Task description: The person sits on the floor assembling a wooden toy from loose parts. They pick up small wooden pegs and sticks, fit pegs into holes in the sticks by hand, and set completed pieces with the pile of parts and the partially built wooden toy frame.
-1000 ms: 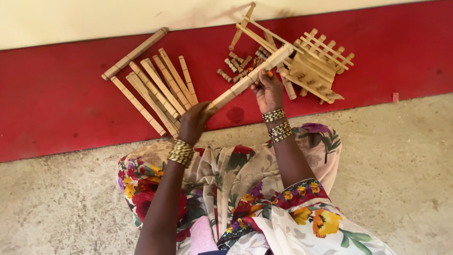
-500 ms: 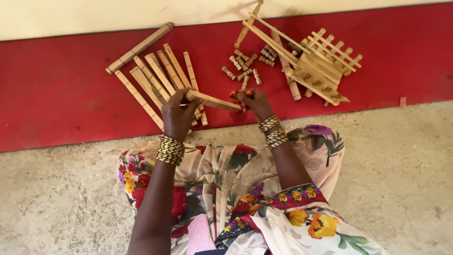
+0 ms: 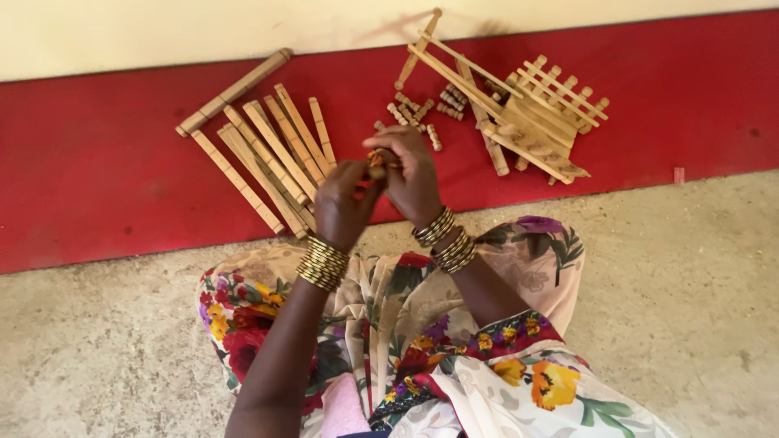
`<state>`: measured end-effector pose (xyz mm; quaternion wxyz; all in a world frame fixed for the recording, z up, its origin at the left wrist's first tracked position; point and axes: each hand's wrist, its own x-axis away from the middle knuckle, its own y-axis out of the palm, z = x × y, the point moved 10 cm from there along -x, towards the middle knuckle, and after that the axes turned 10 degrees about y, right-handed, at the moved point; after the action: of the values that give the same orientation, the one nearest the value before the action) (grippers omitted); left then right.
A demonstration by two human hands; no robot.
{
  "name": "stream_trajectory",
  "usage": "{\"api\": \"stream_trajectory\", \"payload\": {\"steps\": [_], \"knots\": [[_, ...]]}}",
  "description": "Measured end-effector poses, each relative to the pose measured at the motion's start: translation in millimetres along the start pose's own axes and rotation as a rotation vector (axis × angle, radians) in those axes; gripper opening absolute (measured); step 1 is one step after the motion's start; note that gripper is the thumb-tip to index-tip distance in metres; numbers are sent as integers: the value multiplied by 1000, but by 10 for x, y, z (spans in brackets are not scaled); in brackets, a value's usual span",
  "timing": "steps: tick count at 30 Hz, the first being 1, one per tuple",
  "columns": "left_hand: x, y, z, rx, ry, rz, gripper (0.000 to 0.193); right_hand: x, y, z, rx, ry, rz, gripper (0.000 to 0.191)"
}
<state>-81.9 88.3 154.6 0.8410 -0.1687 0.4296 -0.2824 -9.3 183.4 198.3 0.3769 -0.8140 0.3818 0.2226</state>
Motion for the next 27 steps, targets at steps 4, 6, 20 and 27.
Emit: {"api": "stream_trajectory", "payload": {"steps": [4,6,20,27], "knots": [[50,-35,-1,-71,41,56,20,119,-2,-70,-185,217,0,21],[60,-65,1,-77,69,112,16,230,-6,-439,27,-102,41,24],[15,-152,58,123,-30,77,32,36,-79,540,-516,450,-122,13],[38,-36,122,148,56,126,32,5,183,59,0,47,-69,9]]}}
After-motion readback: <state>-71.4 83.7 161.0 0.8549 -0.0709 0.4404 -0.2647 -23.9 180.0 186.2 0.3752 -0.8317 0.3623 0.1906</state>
